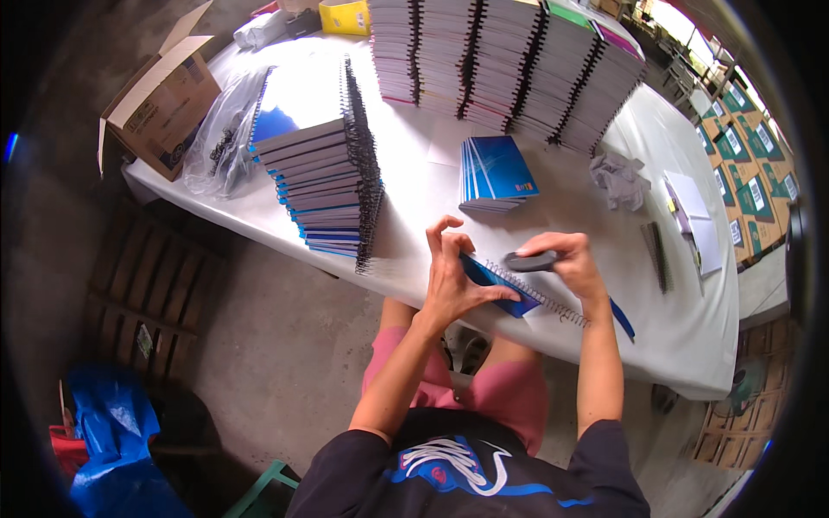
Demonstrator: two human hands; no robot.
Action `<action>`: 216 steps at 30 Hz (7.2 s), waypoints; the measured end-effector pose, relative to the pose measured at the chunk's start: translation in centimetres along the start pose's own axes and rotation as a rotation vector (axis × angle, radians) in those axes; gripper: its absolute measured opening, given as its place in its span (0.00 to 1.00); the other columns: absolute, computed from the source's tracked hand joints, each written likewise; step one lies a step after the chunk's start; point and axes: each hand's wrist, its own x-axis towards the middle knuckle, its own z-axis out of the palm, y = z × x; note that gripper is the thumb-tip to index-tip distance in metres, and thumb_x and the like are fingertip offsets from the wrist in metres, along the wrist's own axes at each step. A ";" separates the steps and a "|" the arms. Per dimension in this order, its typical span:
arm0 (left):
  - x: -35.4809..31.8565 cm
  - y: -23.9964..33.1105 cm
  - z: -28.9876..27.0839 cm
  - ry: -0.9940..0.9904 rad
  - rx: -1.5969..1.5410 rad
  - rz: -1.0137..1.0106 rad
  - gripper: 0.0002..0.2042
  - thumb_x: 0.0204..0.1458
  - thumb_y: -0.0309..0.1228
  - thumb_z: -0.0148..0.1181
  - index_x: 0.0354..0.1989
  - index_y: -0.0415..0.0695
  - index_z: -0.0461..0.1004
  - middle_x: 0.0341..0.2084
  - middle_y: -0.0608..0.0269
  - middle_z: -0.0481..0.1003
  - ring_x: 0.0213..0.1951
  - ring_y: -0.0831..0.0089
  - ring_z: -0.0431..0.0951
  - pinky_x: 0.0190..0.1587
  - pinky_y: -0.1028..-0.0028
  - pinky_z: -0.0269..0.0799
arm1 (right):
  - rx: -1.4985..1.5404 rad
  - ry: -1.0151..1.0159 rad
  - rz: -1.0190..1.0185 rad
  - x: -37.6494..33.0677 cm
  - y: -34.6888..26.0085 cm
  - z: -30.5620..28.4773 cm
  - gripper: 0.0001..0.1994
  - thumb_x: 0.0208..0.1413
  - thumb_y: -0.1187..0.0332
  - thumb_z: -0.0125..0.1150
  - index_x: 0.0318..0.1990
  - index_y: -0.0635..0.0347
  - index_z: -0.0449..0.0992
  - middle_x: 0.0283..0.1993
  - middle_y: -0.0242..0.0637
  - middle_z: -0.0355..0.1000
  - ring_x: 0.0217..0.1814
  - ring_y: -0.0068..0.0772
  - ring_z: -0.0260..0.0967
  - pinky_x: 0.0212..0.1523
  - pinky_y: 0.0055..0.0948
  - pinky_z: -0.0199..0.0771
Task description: The person inserts spiral coils into the pre-punched holes of small notebooks and trims the excess wire using a pair of pliers.
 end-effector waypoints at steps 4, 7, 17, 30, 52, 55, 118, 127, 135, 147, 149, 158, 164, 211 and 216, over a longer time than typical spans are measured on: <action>0.0 -2.0 0.5 0.011 -0.142 -0.039 0.48 0.10 0.50 0.81 0.37 0.43 0.52 0.41 0.53 0.56 0.37 0.68 0.63 0.37 0.69 0.67 | 0.075 -0.165 -0.116 1.3 -0.6 1.4 0.10 0.36 0.85 0.56 0.29 0.69 0.79 0.32 0.48 0.76 0.37 0.36 0.74 0.43 0.33 0.73; -0.2 -2.4 0.7 0.005 -0.136 -0.035 0.48 0.10 0.49 0.82 0.35 0.44 0.50 0.40 0.55 0.57 0.30 0.77 0.62 0.30 0.77 0.66 | 0.024 0.018 -0.028 1.9 -0.8 1.0 0.15 0.34 0.87 0.53 0.31 0.67 0.80 0.34 0.42 0.77 0.37 0.31 0.74 0.43 0.28 0.73; -0.1 -1.8 0.2 -0.085 -0.203 -0.218 0.47 0.11 0.46 0.82 0.35 0.39 0.51 0.30 0.58 0.60 0.33 0.68 0.64 0.38 0.70 0.66 | -0.245 -0.117 0.086 3.0 -1.5 3.3 0.16 0.34 0.83 0.51 0.33 0.64 0.80 0.30 0.42 0.77 0.30 0.28 0.73 0.34 0.25 0.71; -1.0 -0.7 0.0 0.146 -0.794 -0.402 0.13 0.41 0.14 0.66 0.28 0.41 0.66 0.29 0.64 0.72 0.33 0.80 0.72 0.38 0.79 0.69 | -1.338 0.647 0.776 -15.0 -0.8 -0.8 0.32 0.51 0.55 0.60 0.64 0.45 0.58 0.67 0.46 0.51 0.68 0.49 0.46 0.62 0.57 0.46; -1.4 3.5 2.0 0.175 -0.306 0.051 0.16 0.32 0.12 0.68 0.20 0.40 0.64 0.26 0.57 0.73 0.29 0.73 0.73 0.29 0.75 0.71 | -0.845 0.385 0.062 -8.6 -7.8 8.6 0.15 0.52 0.64 0.59 0.49 0.49 0.76 0.44 0.38 0.67 0.48 0.42 0.63 0.51 0.37 0.59; -1.0 3.6 2.2 0.204 -0.246 0.090 0.16 0.28 0.20 0.75 0.20 0.42 0.68 0.23 0.62 0.75 0.27 0.70 0.73 0.28 0.73 0.68 | -0.993 0.365 -0.031 -8.7 -7.1 8.3 0.15 0.56 0.63 0.56 0.50 0.54 0.74 0.42 0.39 0.68 0.41 0.38 0.66 0.44 0.32 0.65; 9.8 4.1 -17.1 0.796 0.226 0.261 0.23 0.54 0.42 0.57 0.54 0.41 0.64 0.51 0.57 0.62 0.50 0.68 0.67 0.45 0.67 0.64 | -0.977 0.709 0.363 15.8 2.2 -4.6 0.42 0.38 0.46 0.68 0.59 0.62 0.61 0.59 0.54 0.61 0.62 0.47 0.60 0.59 0.38 0.61; 5.2 8.8 -9.1 0.287 0.145 0.529 0.21 0.54 0.32 0.56 0.53 0.36 0.62 0.52 0.51 0.59 0.50 0.64 0.66 0.48 0.68 0.64 | -0.971 0.791 0.142 9.5 4.9 -4.3 0.22 0.41 0.55 0.71 0.38 0.64 0.76 0.30 0.42 0.77 0.32 0.37 0.75 0.37 0.32 0.72; 3.5 2.3 -1.3 -0.037 -0.796 -0.497 0.16 0.57 0.27 0.53 0.53 0.36 0.65 0.40 0.63 0.73 0.40 0.76 0.73 0.44 0.79 0.67 | -0.334 0.448 -0.202 0.9 -2.3 5.5 0.18 0.44 0.64 0.71 0.38 0.63 0.71 0.33 0.35 0.73 0.34 0.23 0.68 0.37 0.25 0.69; 0.5 4.3 -0.8 -0.436 0.703 0.145 0.24 0.37 0.50 0.68 0.33 0.45 0.68 0.43 0.60 0.66 0.58 0.55 0.58 0.55 0.38 0.42 | -1.289 0.915 0.820 -10.0 2.9 -17.6 0.33 0.48 0.63 0.63 0.62 0.48 0.56 0.53 0.45 0.67 0.57 0.54 0.62 0.54 0.51 0.62; 0.4 3.4 0.4 -0.252 0.584 0.223 0.27 0.30 0.51 0.71 0.29 0.45 0.66 0.39 0.59 0.65 0.56 0.53 0.59 0.55 0.41 0.44 | -1.311 0.772 0.832 -9.7 3.6 -19.0 0.28 0.50 0.67 0.59 0.60 0.47 0.61 0.56 0.45 0.65 0.57 0.49 0.63 0.54 0.50 0.61; 0.1 2.3 3.0 -0.053 0.648 0.174 0.22 0.26 0.51 0.70 0.24 0.51 0.70 0.36 0.65 0.66 0.46 0.62 0.63 0.48 0.44 0.50 | -0.678 0.616 0.090 -6.4 -3.4 -8.9 0.21 0.55 0.79 0.50 0.56 0.48 0.70 0.44 0.45 0.69 0.42 0.38 0.69 0.46 0.29 0.69; -0.2 1.7 2.5 -0.008 0.634 0.203 0.22 0.26 0.52 0.68 0.24 0.50 0.70 0.36 0.65 0.66 0.46 0.61 0.61 0.49 0.49 0.49 | -0.664 0.222 0.143 -4.8 -3.9 1.2 0.13 0.52 0.68 0.60 0.47 0.47 0.78 0.32 0.34 0.69 0.31 0.31 0.66 0.35 0.27 0.68; 0.8 1.5 0.4 -0.119 0.383 0.146 0.27 0.25 0.54 0.72 0.22 0.42 0.70 0.41 0.59 0.64 0.47 0.58 0.59 0.49 0.59 0.57 | 0.466 0.029 -0.103 -3.4 2.2 -1.0 0.07 0.47 0.78 0.63 0.35 0.63 0.76 0.35 0.43 0.76 0.42 0.43 0.75 0.50 0.44 0.72; 0.8 1.4 0.7 -0.115 0.348 0.153 0.27 0.25 0.53 0.72 0.20 0.42 0.70 0.42 0.56 0.63 0.47 0.57 0.58 0.50 0.60 0.57 | 0.223 0.198 -0.014 -3.3 0.9 -1.0 0.10 0.40 0.86 0.55 0.30 0.67 0.78 0.33 0.42 0.77 0.39 0.28 0.74 0.46 0.27 0.72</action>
